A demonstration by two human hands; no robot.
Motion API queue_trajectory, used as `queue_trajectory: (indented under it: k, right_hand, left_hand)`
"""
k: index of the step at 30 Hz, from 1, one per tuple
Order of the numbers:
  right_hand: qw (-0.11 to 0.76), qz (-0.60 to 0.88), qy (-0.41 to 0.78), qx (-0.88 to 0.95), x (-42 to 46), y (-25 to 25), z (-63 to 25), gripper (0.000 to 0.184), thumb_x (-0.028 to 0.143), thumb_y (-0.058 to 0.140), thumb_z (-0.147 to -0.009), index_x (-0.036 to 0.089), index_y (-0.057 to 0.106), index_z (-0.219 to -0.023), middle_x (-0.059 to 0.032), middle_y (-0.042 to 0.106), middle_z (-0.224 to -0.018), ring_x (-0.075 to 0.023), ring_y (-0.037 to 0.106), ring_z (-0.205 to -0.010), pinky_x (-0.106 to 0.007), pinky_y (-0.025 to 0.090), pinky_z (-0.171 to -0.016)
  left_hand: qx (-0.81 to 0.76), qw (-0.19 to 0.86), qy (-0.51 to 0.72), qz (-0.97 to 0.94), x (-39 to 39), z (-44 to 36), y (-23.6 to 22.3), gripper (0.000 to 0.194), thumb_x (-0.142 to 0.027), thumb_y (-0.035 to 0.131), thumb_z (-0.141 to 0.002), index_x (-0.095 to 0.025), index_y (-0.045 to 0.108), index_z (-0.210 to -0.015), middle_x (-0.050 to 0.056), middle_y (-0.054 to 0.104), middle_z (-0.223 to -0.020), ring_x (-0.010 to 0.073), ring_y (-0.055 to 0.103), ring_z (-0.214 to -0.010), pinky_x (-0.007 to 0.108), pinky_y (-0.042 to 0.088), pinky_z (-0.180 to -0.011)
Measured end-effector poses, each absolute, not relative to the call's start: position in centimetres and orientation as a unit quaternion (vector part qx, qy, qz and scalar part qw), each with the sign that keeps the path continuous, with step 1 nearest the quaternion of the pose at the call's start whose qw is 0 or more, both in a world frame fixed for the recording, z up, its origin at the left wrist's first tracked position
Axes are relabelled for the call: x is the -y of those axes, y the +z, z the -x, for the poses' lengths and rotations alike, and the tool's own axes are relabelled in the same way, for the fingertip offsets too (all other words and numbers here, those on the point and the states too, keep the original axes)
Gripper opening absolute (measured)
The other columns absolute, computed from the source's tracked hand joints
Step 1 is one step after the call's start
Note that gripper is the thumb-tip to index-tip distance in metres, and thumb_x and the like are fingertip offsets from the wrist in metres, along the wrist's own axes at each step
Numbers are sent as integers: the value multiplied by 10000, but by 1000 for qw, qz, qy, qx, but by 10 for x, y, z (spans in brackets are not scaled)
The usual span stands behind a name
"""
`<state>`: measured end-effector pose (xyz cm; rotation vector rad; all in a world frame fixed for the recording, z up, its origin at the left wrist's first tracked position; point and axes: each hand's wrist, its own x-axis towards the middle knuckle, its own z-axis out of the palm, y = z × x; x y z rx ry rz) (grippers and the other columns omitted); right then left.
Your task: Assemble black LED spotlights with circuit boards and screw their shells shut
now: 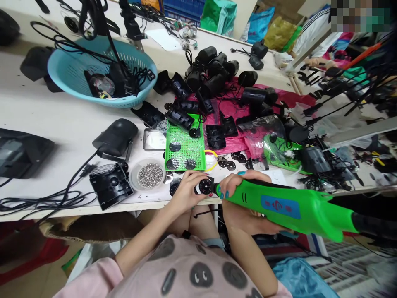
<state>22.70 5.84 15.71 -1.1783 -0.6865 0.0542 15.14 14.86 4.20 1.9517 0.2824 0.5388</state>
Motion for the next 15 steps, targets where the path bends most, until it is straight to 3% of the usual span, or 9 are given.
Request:
queue_trajectory:
  k: [4,9,15]
  right_hand:
    - [783,538,7,311,-60,157,-227,623,827,445,-809,231,513,-979,44,466,-580,-147,435,-449,-316,406,-471]
    - [794,519,19,316,-62,156,-227,664,832,362,-835,218,562,-989,53,497,-585,-144,452,-445,-303,394,-471]
    - [796,505,35,331,-62,150,-229,632,826,486,-772,238,612,-968,39,520,-595,-152,466,-452,-312,389,-460]
  left_hand:
    - [-116,519,230,-815,-148,-152,40,425,-156,839,-722,-178,703,-1124,109,731,-1181,280,547,-1143,454,491,-977]
    - [-118,522,242,-810,-149,-153,34,452,-239,867,-708,-207,709,-1130,93,739,-1166,287,566,-1124,466,491,-974]
    - [-109,520,257,-807,-150,-155,31,424,-276,876,-700,-212,726,-1091,95,756,-1119,283,600,-1072,457,504,-925]
